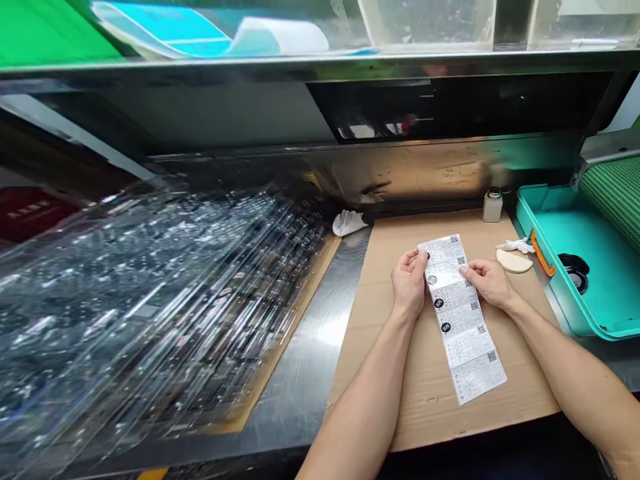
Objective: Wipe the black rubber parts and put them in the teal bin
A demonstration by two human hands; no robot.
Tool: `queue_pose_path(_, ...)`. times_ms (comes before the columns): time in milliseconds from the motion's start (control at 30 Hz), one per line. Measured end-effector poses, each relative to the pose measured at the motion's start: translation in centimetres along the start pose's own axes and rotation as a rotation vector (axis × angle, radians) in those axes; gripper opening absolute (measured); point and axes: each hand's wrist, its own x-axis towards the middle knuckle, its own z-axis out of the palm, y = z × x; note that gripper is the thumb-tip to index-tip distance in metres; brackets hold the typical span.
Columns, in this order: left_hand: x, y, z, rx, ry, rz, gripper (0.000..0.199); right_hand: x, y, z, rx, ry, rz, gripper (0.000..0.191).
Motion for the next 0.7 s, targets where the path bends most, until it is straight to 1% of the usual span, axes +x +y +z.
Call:
queue_pose_path(100,-0.5,0.7,0.5,-0.029,-0.096,-0.106,0.048,0.1,-0.2,-0.2,-0.069,0.094,-0.069,0.040)
queue_pose_path(167,-0.9,1.2,0.8,-0.010,-0.138,-0.110,0.045,0.0,-0.4,-0.3,-0.107,0.142,-0.106,0.040)
queue_pose_path(267,-1.2,1.5,1.1,-0.006,-0.154,-0.094,0.042,-0.1,-0.4,-0.3,-0.146,0.170,-0.140,0.039)
queue_pose_path(467,-0.8,0.9,0.8,-0.013,-0.144,-0.117,0.045,-0.3,-0.7,0.2,-0.157,0.072,-0.176,0.034)
queue_pose_path(567,-0.5,0.5,0.7,-0.024,-0.096,-0.059,0.046,-0.4,-0.7,0.3,-0.093,-0.003,-0.147,0.037)
queue_pose_path(633,-0.3,0.6,0.7,-0.034,-0.026,0.003,0.046,-0.5,-0.6,0.5,-0.062,-0.085,-0.096,0.041)
queue_pose_path(700,-0.3,0.8,0.8,-0.055,0.016,0.048,0.047,-0.5,-0.4,0.6,-0.063,-0.121,-0.067,0.039)
